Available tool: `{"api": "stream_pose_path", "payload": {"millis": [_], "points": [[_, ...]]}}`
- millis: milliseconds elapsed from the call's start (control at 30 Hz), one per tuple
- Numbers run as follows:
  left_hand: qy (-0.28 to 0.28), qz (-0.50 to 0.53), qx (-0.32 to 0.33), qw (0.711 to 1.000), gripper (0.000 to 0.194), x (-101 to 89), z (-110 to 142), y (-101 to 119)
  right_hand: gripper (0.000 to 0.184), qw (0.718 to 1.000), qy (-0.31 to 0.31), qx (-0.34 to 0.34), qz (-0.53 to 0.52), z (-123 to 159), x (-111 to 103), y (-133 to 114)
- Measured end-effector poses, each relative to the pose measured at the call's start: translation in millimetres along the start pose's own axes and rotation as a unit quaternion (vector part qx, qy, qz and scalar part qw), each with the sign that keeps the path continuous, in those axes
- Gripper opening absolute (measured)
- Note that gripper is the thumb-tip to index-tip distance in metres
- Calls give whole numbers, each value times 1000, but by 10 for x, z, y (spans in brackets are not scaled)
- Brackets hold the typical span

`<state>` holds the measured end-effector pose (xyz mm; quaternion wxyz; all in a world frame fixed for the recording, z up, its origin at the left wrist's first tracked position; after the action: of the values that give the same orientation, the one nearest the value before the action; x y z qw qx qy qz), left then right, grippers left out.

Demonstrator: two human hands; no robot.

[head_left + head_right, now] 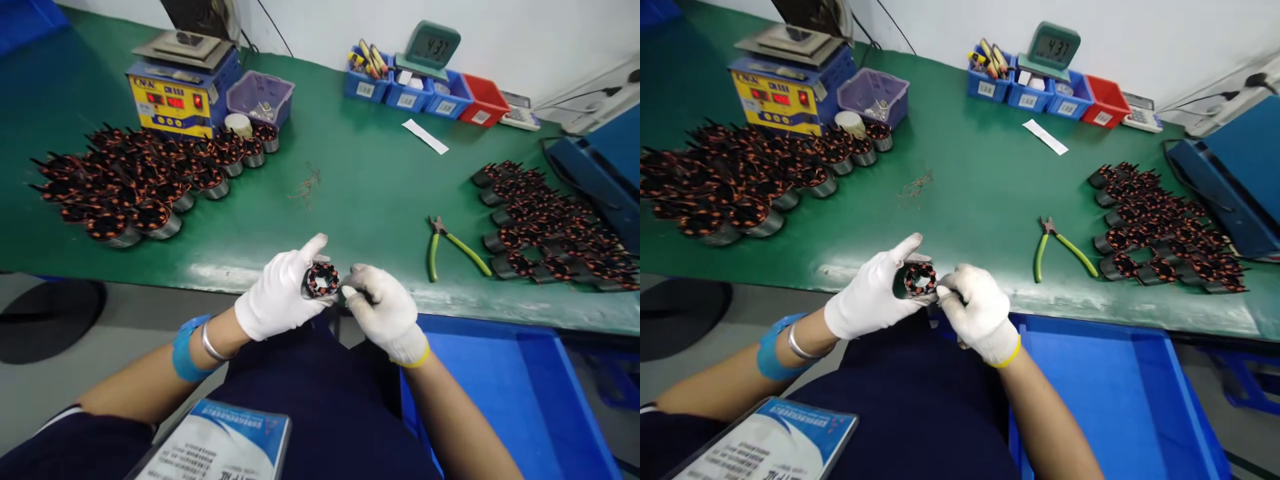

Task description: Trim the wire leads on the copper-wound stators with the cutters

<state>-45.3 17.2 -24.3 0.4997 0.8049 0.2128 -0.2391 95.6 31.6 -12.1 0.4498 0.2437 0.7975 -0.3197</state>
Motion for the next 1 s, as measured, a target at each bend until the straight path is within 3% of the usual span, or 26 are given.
{"api": "stream_pose_path", "payload": {"millis": [133, 233, 333, 400, 567, 700, 800, 900, 1000], "points": [[4, -31, 32, 999, 83, -4, 4, 41, 18, 989, 7, -95, 115, 60, 5, -235], [34, -57, 73, 995, 80, -20, 28, 116, 20, 992, -30, -70, 101, 2, -30, -204], [47, -79, 97, 991, 78, -17, 39, 163, 21, 995, -17, -52, 79, -106, -154, -215], [49, -81, 107, 990, 76, -17, 39, 181, 12, 994, -3, -74, 84, -172, -210, -298], [43, -79, 116, 989, 72, 4, 42, 203, 10, 991, 20, -110, 67, -317, -262, -377], [12, -76, 62, 995, 73, 24, -14, 104, 15, 985, 19, -73, 156, -367, -200, -149], [-64, -17, -18, 998, 77, 60, -81, -61, 24, 980, -15, -35, 194, -318, -55, 29], [-127, 67, -40, 989, 83, 78, -122, -90, 29, 984, -58, -1, 171, -229, 132, 99], [-65, 88, -49, 993, 100, -33, -190, -84, 26, 987, -57, 36, 143, -169, 215, 116]]}}
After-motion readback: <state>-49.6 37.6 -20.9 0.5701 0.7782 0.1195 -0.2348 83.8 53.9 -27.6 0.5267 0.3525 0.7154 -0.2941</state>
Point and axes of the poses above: each hand's wrist, its own z-axis away from the middle knuckle, its own x-axis out of the palm, y = z × x, the point moved 9 cm from there along -z, towards the middle knuckle, and after that the axes turned 12 degrees about z, right-handed, at the moved point
